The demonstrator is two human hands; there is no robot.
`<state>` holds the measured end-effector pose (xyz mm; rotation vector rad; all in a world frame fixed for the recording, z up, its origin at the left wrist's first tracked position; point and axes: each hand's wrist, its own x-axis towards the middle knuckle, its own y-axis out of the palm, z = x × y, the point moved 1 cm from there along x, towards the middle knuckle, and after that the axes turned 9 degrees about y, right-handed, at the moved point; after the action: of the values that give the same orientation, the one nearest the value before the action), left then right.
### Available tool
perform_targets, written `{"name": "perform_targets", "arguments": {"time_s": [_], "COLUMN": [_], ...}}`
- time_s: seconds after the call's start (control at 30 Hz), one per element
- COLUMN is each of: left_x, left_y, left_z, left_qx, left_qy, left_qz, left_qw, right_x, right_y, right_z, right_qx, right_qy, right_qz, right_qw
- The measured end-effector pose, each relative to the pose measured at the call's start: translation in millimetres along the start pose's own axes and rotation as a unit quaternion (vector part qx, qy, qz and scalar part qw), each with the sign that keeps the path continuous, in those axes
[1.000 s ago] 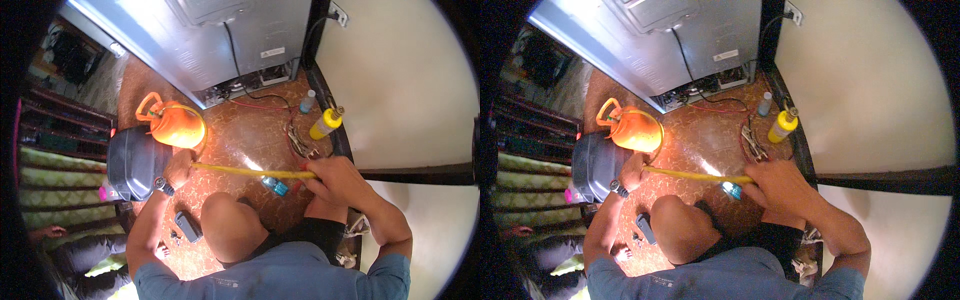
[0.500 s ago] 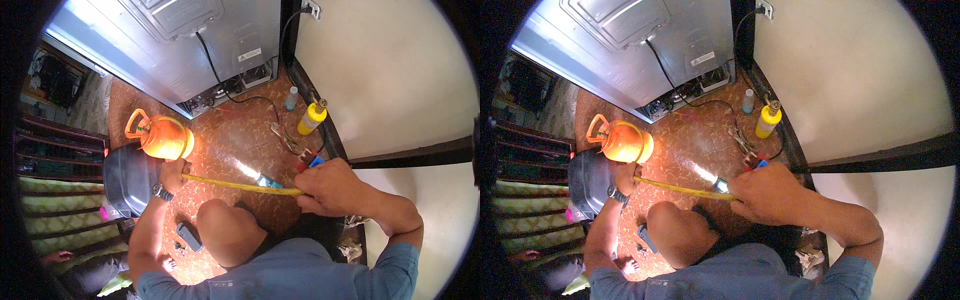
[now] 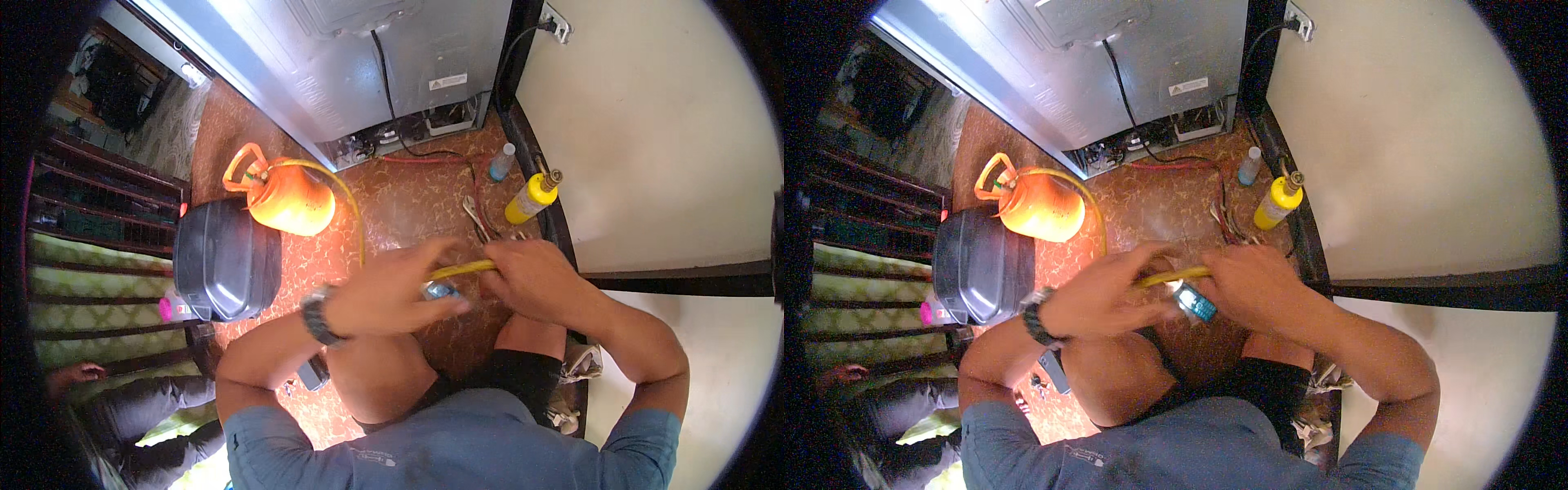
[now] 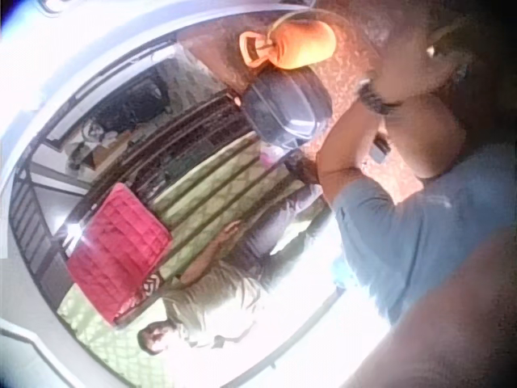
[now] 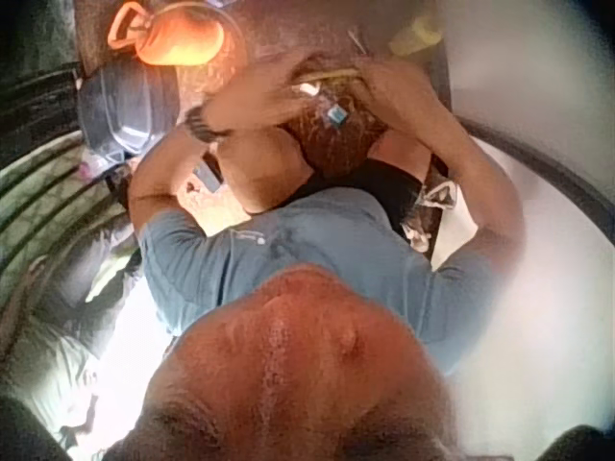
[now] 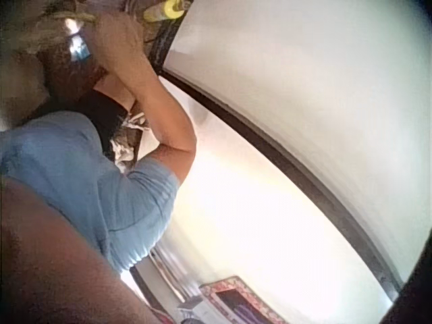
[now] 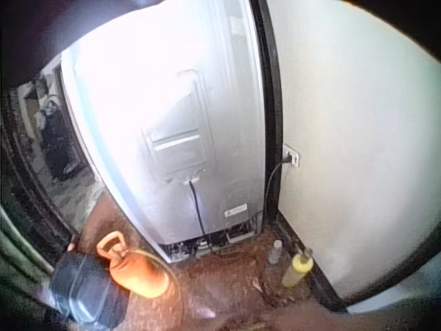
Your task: The person works on the rear compressor area of a refrigerator, using a mobile phone flashlight, handling a refrigerant tank, and connecting hoses to a manifold gauge set.
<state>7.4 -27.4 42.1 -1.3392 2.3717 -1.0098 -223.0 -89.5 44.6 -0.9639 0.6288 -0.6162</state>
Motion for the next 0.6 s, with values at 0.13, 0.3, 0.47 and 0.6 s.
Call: {"name": "perform_targets", "arguments": {"time_s": [0.13,0.3,0.47,0.6], "left_x": [2,-89,-156,-104], "left_y": [12,-26,-39,-24], "left_z": [6,128,233,159], "left_qx": [0.157,0.343,0.396,0.239], "left_qy": [-0.063,0.046,-0.06,-0.01], "left_qz": [0.006,-0.048,-0.102,-0.056], "left_qw": [0.986,0.937,0.911,0.969], "right_x": [0,-36,-51,-35], "right_y": [-15,-36,-53,-52], "right_z": [12,32,8,-12], "right_qx": [-0.009,-0.035,-0.043,-0.027], "right_qy": [-0.02,-0.046,-0.019,0.013], "right_qz": [0.033,0.103,0.085,0.024], "right_qw": [0.999,0.993,0.995,0.999]}}
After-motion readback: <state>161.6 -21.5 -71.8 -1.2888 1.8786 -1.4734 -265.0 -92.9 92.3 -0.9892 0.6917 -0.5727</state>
